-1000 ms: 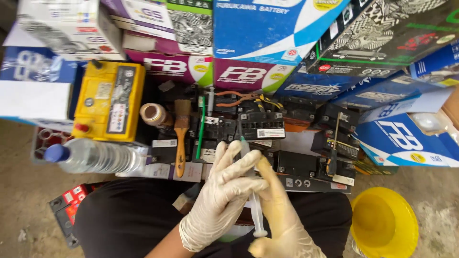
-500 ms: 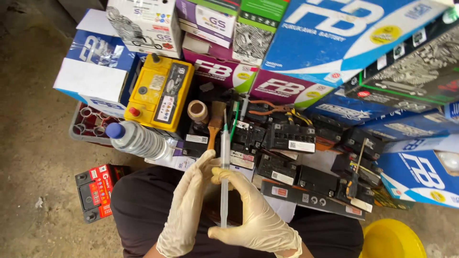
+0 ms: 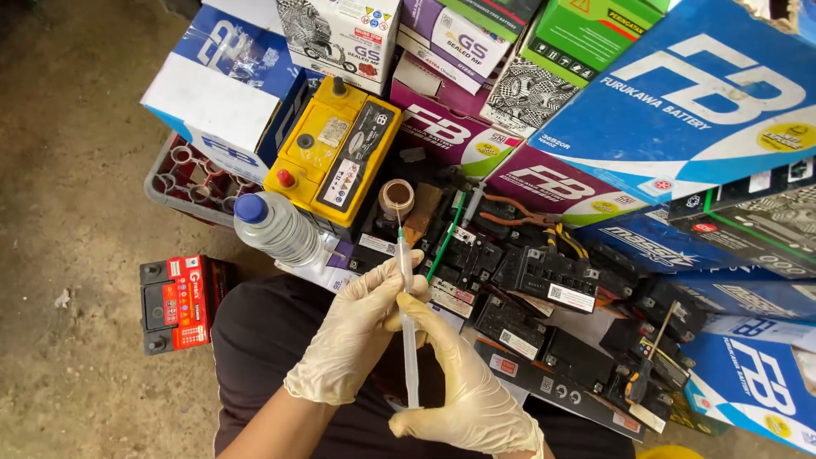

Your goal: Servicing car batteries by drawing liquid from a bucket with a syringe and injecting it into the battery cells.

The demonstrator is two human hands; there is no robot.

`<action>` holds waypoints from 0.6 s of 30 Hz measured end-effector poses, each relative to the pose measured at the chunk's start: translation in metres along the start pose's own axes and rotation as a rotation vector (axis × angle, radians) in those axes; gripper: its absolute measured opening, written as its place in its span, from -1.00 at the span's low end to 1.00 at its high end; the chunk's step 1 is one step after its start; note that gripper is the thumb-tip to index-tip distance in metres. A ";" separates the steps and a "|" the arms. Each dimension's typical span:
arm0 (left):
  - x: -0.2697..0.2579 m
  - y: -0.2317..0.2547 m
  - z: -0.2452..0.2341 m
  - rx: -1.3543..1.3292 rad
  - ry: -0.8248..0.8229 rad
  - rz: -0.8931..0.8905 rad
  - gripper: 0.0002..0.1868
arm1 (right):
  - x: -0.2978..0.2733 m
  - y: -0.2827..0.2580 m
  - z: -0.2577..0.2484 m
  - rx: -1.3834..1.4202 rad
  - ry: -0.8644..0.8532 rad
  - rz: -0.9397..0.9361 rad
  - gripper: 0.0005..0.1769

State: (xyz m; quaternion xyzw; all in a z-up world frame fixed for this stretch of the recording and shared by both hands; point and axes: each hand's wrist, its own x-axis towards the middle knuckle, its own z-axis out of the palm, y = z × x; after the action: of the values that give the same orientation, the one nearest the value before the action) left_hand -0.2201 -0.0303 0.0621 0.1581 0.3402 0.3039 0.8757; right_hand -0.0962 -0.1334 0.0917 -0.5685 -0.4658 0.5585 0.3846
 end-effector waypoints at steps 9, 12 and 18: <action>0.017 -0.002 0.001 -0.009 0.065 -0.029 -0.64 | 0.015 -0.003 -0.007 0.107 -0.044 -0.106 0.26; 0.018 0.001 0.005 0.040 0.143 -0.013 -0.59 | 0.020 0.002 -0.009 0.062 0.035 -0.093 0.33; 0.031 -0.007 0.002 -0.023 0.081 0.017 -0.60 | 0.026 0.008 -0.011 0.091 0.097 -0.219 0.18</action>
State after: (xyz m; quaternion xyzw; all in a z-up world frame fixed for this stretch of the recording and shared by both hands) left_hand -0.1979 -0.0158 0.0443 0.1385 0.3705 0.3215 0.8603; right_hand -0.0862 -0.1103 0.0773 -0.5225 -0.4799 0.5057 0.4909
